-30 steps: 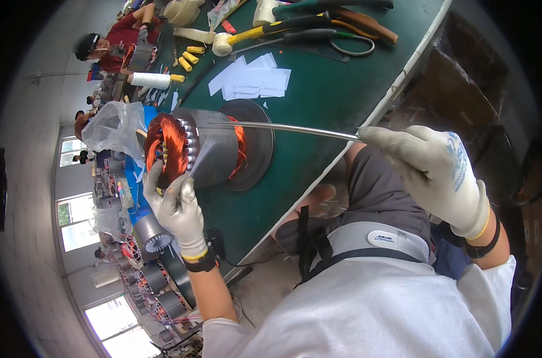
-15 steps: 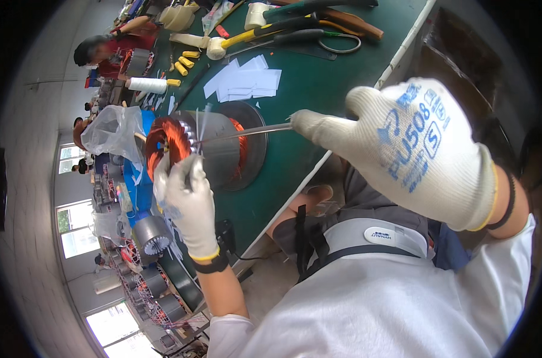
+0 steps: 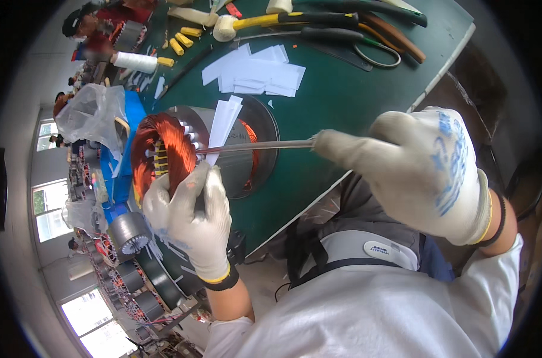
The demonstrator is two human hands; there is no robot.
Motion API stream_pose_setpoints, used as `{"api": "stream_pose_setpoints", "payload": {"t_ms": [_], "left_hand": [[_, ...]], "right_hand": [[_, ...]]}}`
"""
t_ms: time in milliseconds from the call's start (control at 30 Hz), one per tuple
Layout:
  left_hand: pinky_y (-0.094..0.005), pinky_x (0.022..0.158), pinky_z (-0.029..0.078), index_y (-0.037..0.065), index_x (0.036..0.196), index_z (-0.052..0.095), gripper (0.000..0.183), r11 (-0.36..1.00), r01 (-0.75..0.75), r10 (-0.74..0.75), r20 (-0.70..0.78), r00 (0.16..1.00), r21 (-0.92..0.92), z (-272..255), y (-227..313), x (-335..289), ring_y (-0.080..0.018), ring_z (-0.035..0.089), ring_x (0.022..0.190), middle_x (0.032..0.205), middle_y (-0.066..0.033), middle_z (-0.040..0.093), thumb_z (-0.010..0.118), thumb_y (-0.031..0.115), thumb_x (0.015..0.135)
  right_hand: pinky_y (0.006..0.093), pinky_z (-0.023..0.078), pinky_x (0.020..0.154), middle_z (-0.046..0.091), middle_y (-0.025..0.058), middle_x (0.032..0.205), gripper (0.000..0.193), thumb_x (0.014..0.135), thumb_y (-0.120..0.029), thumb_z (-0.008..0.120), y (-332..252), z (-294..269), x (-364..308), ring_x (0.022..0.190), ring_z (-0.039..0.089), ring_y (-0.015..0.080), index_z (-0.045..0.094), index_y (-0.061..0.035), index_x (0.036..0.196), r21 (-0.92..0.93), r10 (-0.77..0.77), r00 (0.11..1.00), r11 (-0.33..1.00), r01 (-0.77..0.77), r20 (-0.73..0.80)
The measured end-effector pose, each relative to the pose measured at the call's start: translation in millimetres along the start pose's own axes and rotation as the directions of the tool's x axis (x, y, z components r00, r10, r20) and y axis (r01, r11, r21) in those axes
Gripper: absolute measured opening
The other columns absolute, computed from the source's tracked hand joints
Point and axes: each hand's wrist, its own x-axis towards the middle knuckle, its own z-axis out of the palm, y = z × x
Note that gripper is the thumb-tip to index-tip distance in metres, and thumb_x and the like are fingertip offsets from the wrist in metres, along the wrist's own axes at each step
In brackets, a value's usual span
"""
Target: Hammering the coils of an electric motor stator and inserting insulation strips.
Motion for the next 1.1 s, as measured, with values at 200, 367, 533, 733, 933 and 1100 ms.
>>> {"api": "stream_pose_setpoints", "payload": {"t_ms": [200, 367, 533, 733, 933, 1100], "left_hand": [[-0.0412, 0.066, 0.040, 0.025, 0.087, 0.075, 0.016, 0.992, -0.111, 0.115, 0.063, 0.991, -0.055, 2, 14, 15, -0.0275, 0.053, 0.075, 0.085, -0.0044, 0.054, 0.078, 0.023, 0.072], [-0.0411, 0.071, 0.042, 0.020, 0.087, 0.077, 0.021, 0.999, -0.020, 0.021, 0.023, 1.000, -0.035, -1, 0, 1, -0.0268, 0.054, 0.080, 0.082, -0.0071, 0.055, 0.082, 0.016, 0.067], [-0.0416, 0.070, 0.041, 0.016, 0.085, 0.076, 0.022, 0.990, -0.137, 0.140, 0.058, 0.989, -0.042, -5, 10, 12, -0.0277, 0.054, 0.079, 0.082, -0.0075, 0.057, 0.081, 0.009, 0.065], [-0.0422, 0.070, 0.041, 0.024, 0.084, 0.075, 0.016, 0.973, -0.168, 0.177, 0.042, 0.983, -0.157, 1, -10, 10, -0.0271, 0.055, 0.079, 0.083, -0.0043, 0.054, 0.080, 0.023, 0.069], [-0.0540, 0.098, 0.042, 0.019, 0.088, 0.075, 0.013, 0.939, -0.184, 0.213, 0.072, 0.974, -0.291, -11, -58, -6, -0.0366, 0.055, 0.103, 0.102, -0.0116, 0.059, 0.078, 0.026, 0.078], [-0.0546, 0.106, 0.039, 0.012, 0.092, 0.070, 0.014, 0.962, -0.182, 0.170, -0.073, 0.983, -0.202, 4, -31, -9, -0.0360, 0.055, 0.115, 0.125, -0.0155, 0.062, 0.069, 0.026, 0.092]], "right_hand": [[0.0318, 0.059, 0.078, 0.074, 0.0167, 0.104, 0.017, 0.081, 0.006, 0.068, 53, 77, -24, 0.087, 0.074, 0.0265, 0.073, 0.0009, 0.096, 0.695, 0.191, 0.976, 0.716, -0.065, -0.106], [0.0304, 0.058, 0.079, 0.075, 0.0161, 0.102, 0.026, 0.081, 0.007, 0.068, 15, 40, -10, 0.086, 0.073, 0.0259, 0.073, 0.0006, 0.106, 0.543, 0.191, 0.981, 0.821, -0.173, 0.023], [0.0301, 0.058, 0.074, 0.074, 0.0165, 0.099, 0.027, 0.083, 0.007, 0.067, 17, 78, -27, 0.082, 0.072, 0.0266, 0.073, -0.0003, 0.108, 0.648, 0.208, 0.969, 0.758, -0.073, -0.134], [0.0358, 0.050, 0.055, 0.059, 0.0130, 0.068, 0.041, 0.080, 0.006, 0.065, 5, 71, -33, 0.061, 0.063, 0.0266, 0.073, -0.0101, 0.116, 0.562, 0.202, 0.944, 0.827, -0.022, -0.261], [0.0359, 0.044, 0.048, 0.056, 0.0097, 0.062, 0.046, 0.071, 0.007, 0.063, -27, -24, -73, 0.051, 0.057, 0.0247, 0.074, -0.0089, 0.113, 0.209, 0.177, 0.967, 0.968, -0.138, -0.185], [0.0343, 0.043, 0.048, 0.056, 0.0115, 0.064, 0.049, 0.073, 0.008, 0.063, -15, -16, -101, 0.052, 0.057, 0.0229, 0.072, -0.0071, 0.119, 0.252, 0.314, 0.885, 0.939, -0.235, -0.344]]}}
